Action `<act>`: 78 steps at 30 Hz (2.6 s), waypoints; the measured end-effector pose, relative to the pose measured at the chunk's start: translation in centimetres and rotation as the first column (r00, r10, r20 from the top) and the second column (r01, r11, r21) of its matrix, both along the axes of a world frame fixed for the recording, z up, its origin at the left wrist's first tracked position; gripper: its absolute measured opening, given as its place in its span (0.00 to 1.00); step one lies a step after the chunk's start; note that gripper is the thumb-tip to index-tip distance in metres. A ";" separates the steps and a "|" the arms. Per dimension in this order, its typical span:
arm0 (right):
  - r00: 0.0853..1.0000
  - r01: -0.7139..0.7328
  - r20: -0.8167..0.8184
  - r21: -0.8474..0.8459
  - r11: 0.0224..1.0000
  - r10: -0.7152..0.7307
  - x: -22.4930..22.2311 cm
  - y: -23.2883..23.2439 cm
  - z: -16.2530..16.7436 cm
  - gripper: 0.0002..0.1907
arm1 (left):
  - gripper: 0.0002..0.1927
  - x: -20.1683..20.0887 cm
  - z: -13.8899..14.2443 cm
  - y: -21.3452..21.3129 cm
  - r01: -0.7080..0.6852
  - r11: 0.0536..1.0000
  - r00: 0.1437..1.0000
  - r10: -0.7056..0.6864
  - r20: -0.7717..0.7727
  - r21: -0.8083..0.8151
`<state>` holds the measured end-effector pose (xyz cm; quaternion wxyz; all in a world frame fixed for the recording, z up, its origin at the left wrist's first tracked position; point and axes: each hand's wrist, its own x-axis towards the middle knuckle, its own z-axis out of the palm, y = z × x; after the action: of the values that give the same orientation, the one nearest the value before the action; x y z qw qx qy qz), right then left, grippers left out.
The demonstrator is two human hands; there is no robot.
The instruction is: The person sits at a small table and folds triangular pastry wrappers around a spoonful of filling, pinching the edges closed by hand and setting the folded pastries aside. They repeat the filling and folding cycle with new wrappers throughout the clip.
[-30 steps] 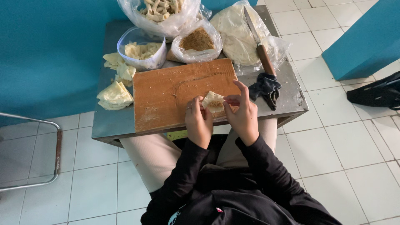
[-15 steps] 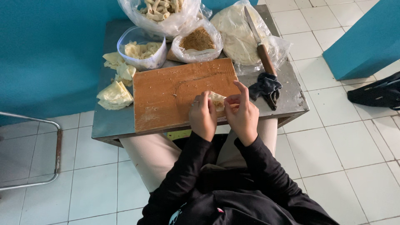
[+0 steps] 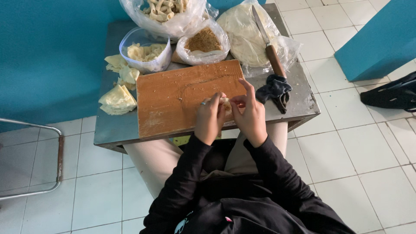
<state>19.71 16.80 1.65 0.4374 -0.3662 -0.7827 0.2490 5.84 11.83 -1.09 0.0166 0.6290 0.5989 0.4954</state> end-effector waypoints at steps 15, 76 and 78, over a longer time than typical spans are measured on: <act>0.956 -0.257 0.140 -0.018 0.966 0.257 0.3 1.9 0.5 0.36 | 0.26 -3.2 1.1 -1.4 0.305 0.949 0.944 -0.312 -0.107 -0.077; 0.864 -0.398 0.405 0.184 0.899 0.300 1.2 4.4 2.0 0.09 | 0.02 -3.1 -0.4 0.4 0.164 0.981 0.947 -0.186 -0.262 -0.102; 0.854 -0.402 0.436 0.210 0.891 0.283 1.8 4.0 1.9 0.09 | 0.05 -2.8 -0.5 0.0 0.166 0.984 0.932 -0.176 -0.318 -0.057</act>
<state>21.52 20.80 3.55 0.2684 -0.1928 -0.9354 0.1258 3.00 11.84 -1.59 -0.0291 0.7507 0.5438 0.3741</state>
